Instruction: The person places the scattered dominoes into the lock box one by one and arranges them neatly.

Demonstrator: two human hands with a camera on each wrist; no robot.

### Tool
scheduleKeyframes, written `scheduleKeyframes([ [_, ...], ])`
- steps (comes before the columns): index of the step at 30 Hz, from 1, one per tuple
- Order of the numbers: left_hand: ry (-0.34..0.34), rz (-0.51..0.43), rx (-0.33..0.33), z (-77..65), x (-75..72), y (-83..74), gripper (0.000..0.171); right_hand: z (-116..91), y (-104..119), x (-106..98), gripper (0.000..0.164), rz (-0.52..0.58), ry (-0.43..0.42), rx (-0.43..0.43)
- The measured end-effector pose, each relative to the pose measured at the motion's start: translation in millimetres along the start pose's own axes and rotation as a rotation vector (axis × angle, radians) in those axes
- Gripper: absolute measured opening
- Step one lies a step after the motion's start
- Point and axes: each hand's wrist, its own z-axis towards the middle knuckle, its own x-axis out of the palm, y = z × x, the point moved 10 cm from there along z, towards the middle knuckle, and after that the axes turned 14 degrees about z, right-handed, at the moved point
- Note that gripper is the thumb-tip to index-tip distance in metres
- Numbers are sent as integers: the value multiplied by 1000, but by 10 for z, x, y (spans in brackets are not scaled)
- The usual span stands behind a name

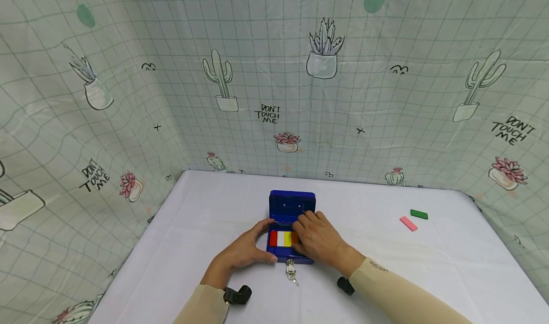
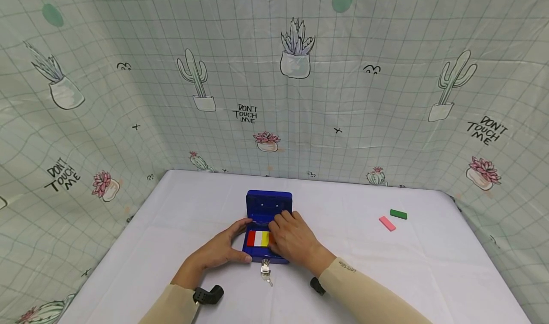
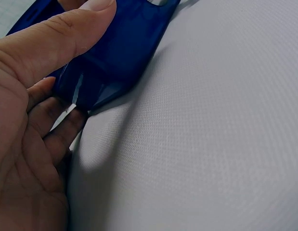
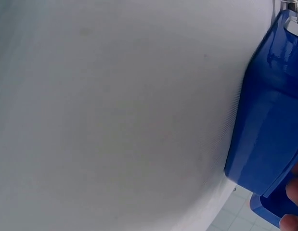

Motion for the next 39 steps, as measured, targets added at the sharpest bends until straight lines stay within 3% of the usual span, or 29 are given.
scheduleKeyframes([
  [12,2,9,21,1,4,-15,103,-53,-60,-94,56,50,-128,1],
  [24,-3,19,10,-3,4,-11,102,-156,-201,-181,61,108,-151,67],
  [39,-12,27,-1,7,9,-7,103,-497,-649,-347,55,137,-239,105],
])
